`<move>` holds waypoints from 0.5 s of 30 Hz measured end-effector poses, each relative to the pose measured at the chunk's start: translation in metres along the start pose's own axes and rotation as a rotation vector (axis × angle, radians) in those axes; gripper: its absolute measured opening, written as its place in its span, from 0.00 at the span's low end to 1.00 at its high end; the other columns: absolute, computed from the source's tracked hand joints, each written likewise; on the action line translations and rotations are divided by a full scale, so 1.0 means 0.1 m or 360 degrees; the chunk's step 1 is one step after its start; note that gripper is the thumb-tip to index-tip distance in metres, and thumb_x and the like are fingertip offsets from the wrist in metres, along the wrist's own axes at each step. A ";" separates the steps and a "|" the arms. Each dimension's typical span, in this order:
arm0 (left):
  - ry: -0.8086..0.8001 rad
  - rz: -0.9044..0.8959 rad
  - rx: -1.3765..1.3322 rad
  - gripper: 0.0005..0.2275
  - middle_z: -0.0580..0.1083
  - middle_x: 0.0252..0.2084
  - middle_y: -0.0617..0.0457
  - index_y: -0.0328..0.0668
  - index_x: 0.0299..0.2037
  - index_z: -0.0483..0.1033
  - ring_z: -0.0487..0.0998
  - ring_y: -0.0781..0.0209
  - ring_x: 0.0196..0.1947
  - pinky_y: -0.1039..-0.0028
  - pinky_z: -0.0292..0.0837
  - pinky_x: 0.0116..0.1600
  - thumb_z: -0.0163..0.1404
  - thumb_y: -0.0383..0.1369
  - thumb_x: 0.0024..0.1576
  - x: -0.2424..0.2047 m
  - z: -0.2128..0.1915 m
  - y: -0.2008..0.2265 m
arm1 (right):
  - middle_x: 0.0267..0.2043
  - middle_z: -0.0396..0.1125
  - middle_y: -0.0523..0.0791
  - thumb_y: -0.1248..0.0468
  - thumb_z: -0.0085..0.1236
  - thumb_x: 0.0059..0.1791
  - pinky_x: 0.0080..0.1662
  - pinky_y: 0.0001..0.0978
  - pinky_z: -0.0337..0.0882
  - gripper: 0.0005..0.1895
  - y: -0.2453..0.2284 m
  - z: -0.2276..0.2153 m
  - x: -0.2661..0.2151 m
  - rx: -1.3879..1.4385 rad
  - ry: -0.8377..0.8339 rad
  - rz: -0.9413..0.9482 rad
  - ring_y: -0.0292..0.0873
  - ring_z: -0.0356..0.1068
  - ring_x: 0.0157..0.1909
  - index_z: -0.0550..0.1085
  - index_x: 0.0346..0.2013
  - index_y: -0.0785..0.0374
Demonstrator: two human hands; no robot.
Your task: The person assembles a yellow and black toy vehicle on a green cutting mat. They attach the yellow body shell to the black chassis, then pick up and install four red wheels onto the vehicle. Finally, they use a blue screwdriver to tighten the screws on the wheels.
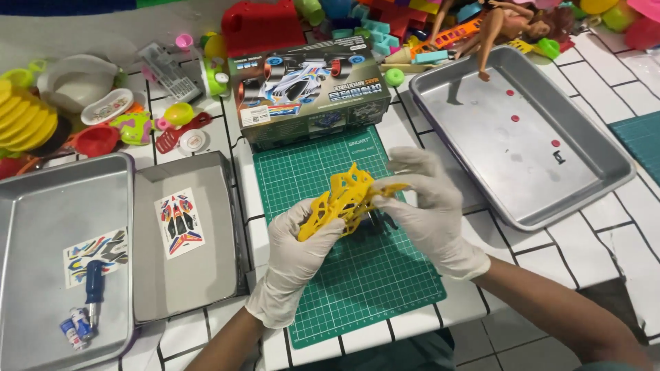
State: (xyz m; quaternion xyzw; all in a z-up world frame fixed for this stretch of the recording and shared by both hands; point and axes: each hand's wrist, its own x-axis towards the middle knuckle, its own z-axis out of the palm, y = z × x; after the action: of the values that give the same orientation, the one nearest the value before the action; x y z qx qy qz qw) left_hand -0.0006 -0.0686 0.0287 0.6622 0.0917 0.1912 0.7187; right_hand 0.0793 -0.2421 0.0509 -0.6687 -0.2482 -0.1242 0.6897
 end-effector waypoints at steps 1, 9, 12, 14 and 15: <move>-0.0010 -0.0069 -0.0014 0.14 0.82 0.30 0.45 0.34 0.41 0.83 0.82 0.65 0.29 0.77 0.81 0.33 0.67 0.23 0.45 0.01 -0.05 -0.03 | 0.38 0.64 0.45 0.69 0.78 0.38 0.44 0.27 0.71 0.13 0.10 -0.11 0.00 -0.0251 0.0015 -0.0164 0.38 0.65 0.38 0.83 0.35 0.62; -0.0084 -0.0371 -0.0330 0.24 0.80 0.46 0.33 0.33 0.55 0.75 0.83 0.46 0.47 0.62 0.85 0.47 0.63 0.17 0.46 -0.02 0.00 0.03 | 0.22 0.71 0.45 0.81 0.71 0.39 0.35 0.27 0.74 0.14 -0.06 -0.12 0.03 -0.0458 -0.0123 -0.0293 0.39 0.72 0.23 0.83 0.37 0.69; -0.0170 -0.0447 -0.0211 0.26 0.81 0.45 0.35 0.37 0.57 0.72 0.83 0.49 0.45 0.66 0.85 0.47 0.63 0.19 0.46 0.00 0.02 0.13 | 0.31 0.73 0.49 0.77 0.71 0.36 0.41 0.33 0.78 0.19 0.02 -0.20 -0.03 -0.0329 -0.0317 -0.0154 0.42 0.77 0.33 0.83 0.41 0.68; -0.0328 -0.0450 -0.0306 0.31 0.81 0.47 0.34 0.41 0.62 0.70 0.83 0.48 0.47 0.66 0.84 0.48 0.61 0.17 0.45 -0.01 0.05 0.23 | 0.27 0.72 0.49 0.80 0.65 0.38 0.38 0.31 0.77 0.16 0.09 -0.20 -0.11 -0.0534 -0.0244 -0.0477 0.42 0.72 0.25 0.83 0.40 0.70; -0.0327 -0.0458 -0.0306 0.31 0.81 0.47 0.34 0.41 0.62 0.70 0.83 0.48 0.47 0.66 0.84 0.48 0.61 0.17 0.45 0.00 0.03 0.21 | 0.27 0.72 0.49 0.80 0.65 0.38 0.38 0.31 0.77 0.16 0.06 -0.19 -0.10 -0.0534 -0.0246 -0.0469 0.42 0.72 0.25 0.83 0.40 0.70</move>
State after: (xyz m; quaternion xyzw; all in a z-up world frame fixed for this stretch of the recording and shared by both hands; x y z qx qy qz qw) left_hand -0.0027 -0.0697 0.0502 0.5866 0.0929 0.0258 0.8041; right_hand 0.0777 -0.2620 0.0411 -0.7380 -0.3710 -0.2114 0.5225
